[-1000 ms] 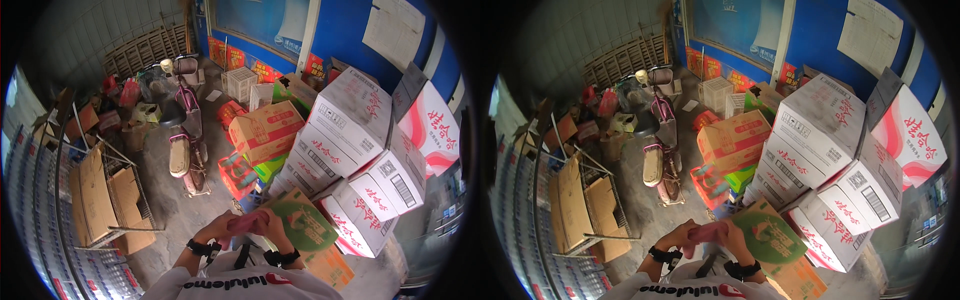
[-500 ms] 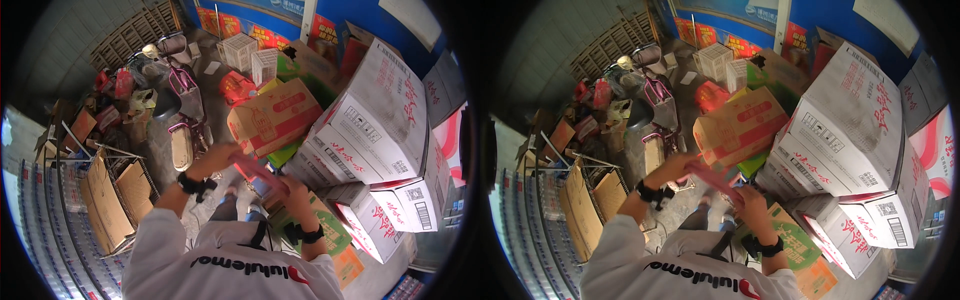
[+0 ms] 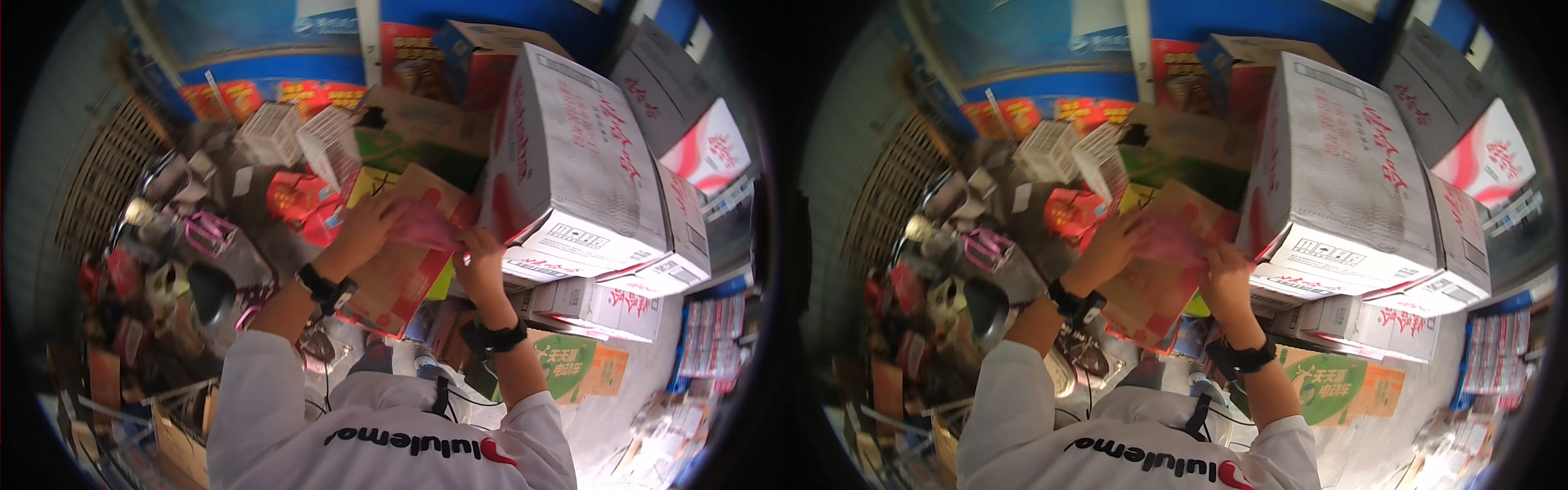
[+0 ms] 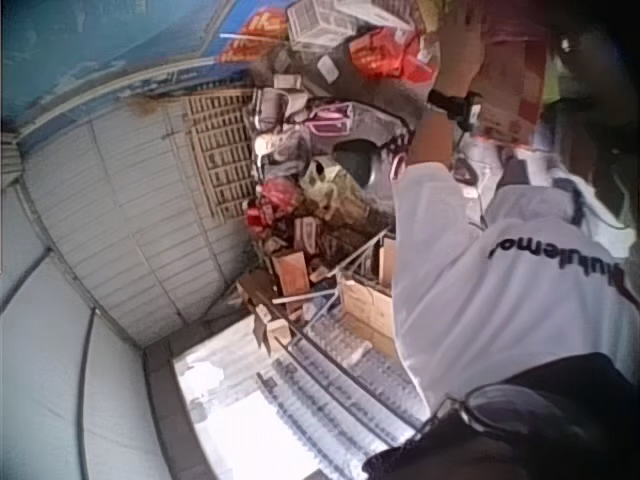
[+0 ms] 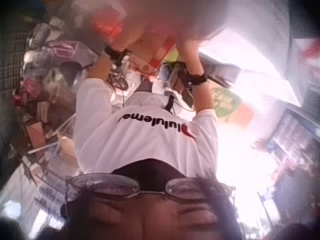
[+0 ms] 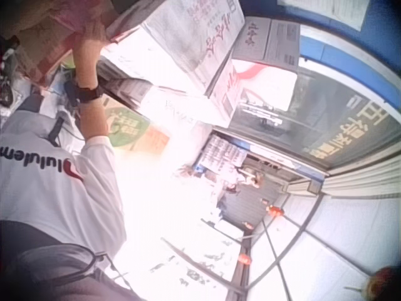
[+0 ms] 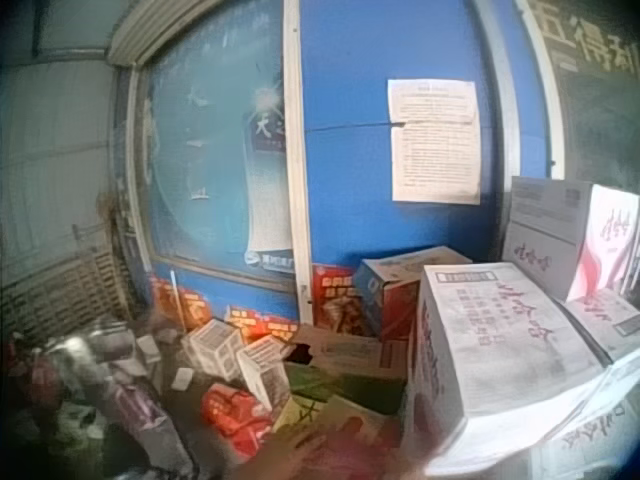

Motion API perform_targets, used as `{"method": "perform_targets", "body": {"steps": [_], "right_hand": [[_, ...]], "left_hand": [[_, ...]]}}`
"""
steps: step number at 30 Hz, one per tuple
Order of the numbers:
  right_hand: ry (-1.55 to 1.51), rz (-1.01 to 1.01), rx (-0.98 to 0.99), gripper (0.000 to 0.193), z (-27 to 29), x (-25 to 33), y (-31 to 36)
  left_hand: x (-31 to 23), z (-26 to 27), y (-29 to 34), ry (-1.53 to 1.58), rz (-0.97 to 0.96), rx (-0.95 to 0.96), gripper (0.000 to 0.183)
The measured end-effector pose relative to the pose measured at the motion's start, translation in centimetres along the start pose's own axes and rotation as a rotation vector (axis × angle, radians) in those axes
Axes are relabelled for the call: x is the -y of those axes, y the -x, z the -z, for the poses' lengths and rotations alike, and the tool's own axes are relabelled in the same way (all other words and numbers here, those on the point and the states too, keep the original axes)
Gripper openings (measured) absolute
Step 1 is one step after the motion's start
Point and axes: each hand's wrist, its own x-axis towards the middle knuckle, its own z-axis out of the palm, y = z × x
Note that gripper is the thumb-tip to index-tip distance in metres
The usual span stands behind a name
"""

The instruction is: The person is wiping down stacks of water bottles and boxes of bottled water with a pink cloth in a storage room or convenience store area.

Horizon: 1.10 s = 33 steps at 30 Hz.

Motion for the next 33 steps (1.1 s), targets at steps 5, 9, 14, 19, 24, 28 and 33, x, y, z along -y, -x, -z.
{"method": "perform_targets", "body": {"steps": [5, 9, 14, 19, 24, 28, 33], "right_hand": [[0.047, -0.033, 0.262, 0.036, -8.3, -1.9, 4.7], [0.191, -0.082, 0.420, 0.054, -9.4, 1.6, 8.5], [0.266, -0.155, 0.419, 0.059, -10.6, 1.4, 6.7], [0.462, -0.136, 0.258, 0.059, -13.0, -4.6, -0.3], [0.335, -0.311, 0.175, 0.063, -12.8, -5.0, -3.0], [0.596, -0.158, 0.275, 0.069, -13.2, -2.8, 2.6], [0.217, -0.213, 0.279, 0.068, -10.8, 1.1, 4.4]], "left_hand": [[2.4, -5.3, 7.6, -0.086, -0.192, 0.549, 0.045], [0.3, -3.3, 10.3, -0.030, -0.166, 0.539, 0.046], [3.3, -6.2, 8.5, 0.014, -0.212, 0.470, 0.049], [7.3, -9.6, -0.6, 0.170, -0.089, 0.443, 0.055], [9.1, -11.9, -2.5, 0.042, -0.195, 0.454, 0.057], [6.7, -8.7, 2.1, 0.198, -0.219, 0.579, 0.046], [6.2, -6.9, 4.8, 0.143, -0.280, 0.695, 0.055]]}}
